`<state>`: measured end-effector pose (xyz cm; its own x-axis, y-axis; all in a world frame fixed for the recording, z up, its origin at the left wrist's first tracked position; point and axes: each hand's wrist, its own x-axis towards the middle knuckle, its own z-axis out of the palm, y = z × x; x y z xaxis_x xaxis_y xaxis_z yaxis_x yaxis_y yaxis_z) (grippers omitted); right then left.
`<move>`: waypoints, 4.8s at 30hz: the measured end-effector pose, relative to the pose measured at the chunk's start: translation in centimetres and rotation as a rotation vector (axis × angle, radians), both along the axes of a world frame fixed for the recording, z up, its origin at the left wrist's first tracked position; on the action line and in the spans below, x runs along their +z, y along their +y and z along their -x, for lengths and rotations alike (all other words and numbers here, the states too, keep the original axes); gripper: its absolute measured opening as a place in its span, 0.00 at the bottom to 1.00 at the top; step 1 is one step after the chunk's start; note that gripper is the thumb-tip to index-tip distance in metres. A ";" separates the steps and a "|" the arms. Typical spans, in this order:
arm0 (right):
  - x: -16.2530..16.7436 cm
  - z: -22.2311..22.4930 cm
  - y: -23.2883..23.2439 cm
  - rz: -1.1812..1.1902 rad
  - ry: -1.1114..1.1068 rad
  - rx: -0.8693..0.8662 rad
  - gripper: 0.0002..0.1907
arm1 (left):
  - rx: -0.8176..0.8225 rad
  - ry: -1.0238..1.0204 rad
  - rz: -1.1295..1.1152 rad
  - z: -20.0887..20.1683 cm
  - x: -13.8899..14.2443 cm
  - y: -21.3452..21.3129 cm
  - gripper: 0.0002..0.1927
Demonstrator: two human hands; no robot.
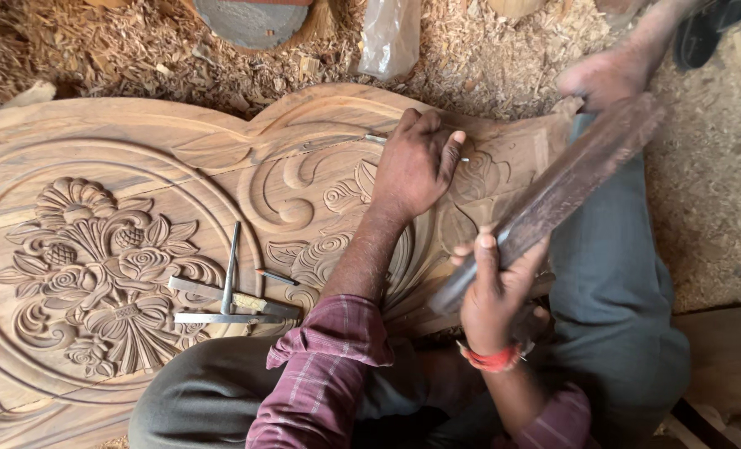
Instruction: The person carves a floral design into a large wooden panel using a chisel and mallet. They sit on the floor and repeatedly strike the chisel to shape the wood, occasionally brushing away wood shavings.
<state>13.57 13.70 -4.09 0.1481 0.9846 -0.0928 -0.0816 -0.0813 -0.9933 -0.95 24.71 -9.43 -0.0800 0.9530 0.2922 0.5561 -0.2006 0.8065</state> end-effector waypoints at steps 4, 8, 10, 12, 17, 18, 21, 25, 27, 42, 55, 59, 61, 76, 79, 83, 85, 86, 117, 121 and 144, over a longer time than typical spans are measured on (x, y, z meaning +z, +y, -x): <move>-1.2 2.1 1.1 0.031 -0.141 0.179 0.41 | 0.019 -0.010 -0.017 0.0 -0.2 0.3 0.17; -2.1 1.5 1.4 0.020 -0.111 0.175 0.41 | 0.035 0.000 0.009 0.0 -0.4 0.3 0.16; -2.3 0.8 1.2 0.038 -0.015 0.083 0.39 | 0.013 0.043 0.050 0.0 -0.5 0.3 0.17; -2.6 0.5 1.1 0.001 0.013 0.022 0.38 | 0.024 0.023 0.002 -0.1 -0.5 0.4 0.17; -3.3 0.6 1.1 0.067 -0.091 0.230 0.38 | -0.006 0.075 0.056 -0.1 -0.5 0.4 0.17; -3.3 0.6 1.1 0.095 -0.063 0.216 0.37 | -0.009 0.088 0.056 -0.1 -0.5 0.3 0.17; -3.4 0.2 0.9 0.095 0.041 0.115 0.36 | -0.014 0.102 0.099 0.0 -0.3 0.2 0.18; -3.8 0.4 0.4 -0.003 0.069 -0.055 0.32 | -0.010 0.113 0.075 0.0 -0.4 0.2 0.18; -4.1 0.8 0.3 0.148 0.006 0.004 0.34 | -0.026 0.136 0.095 -0.1 -0.5 0.3 0.18; -4.0 0.5 0.5 0.140 -0.042 0.218 0.25 | -0.042 0.160 0.160 0.0 -0.8 0.5 0.20; -4.5 0.3 0.8 0.162 -0.056 0.220 0.31 | -0.039 0.163 0.133 0.2 -0.6 0.5 0.19; -4.6 0.2 0.5 0.065 0.123 -0.003 0.31 | 0.001 0.151 0.090 0.1 -0.8 0.3 0.20; -4.7 0.5 0.2 0.081 0.149 -0.106 0.30 | 0.027 0.154 0.023 -0.1 -0.9 0.3 0.20; -4.2 1.1 0.4 0.145 -0.103 0.227 0.37 | 0.033 0.128 0.073 0.2 -0.4 0.4 0.19; -4.2 0.7 0.5 0.087 -0.028 0.219 0.24 | 0.035 0.109 0.051 0.5 -0.3 0.4 0.19; -4.2 0.5 0.5 0.039 0.054 0.008 0.25 | 0.032 0.085 0.083 0.6 -0.4 0.4 0.18; -4.4 0.6 0.5 0.016 0.036 -0.045 0.25 | 0.030 0.099 0.071 0.5 -0.4 0.4 0.18; -4.6 0.6 0.6 0.061 -0.017 0.059 0.28 | 0.033 0.098 0.052 0.5 -0.5 0.5 0.18; -2.3 0.4 2.1 0.075 0.031 0.053 0.24 | 0.056 0.072 -0.037 0.5 -0.2 0.3 0.19; -2.2 0.2 1.8 0.027 0.021 0.112 0.20 | 0.053 0.037 -0.027 0.7 -0.5 0.2 0.18; -3.9 0.5 1.2 0.025 -0.159 0.255 0.24 | 0.040 0.053 0.030 0.9 -1.3 0.8 0.21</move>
<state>13.03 14.89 -7.99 -0.0892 0.9896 -0.1130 0.1015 -0.1039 -0.9894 -1.83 25.49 -10.68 -0.1030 0.9578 0.2684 0.6055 -0.1537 0.7808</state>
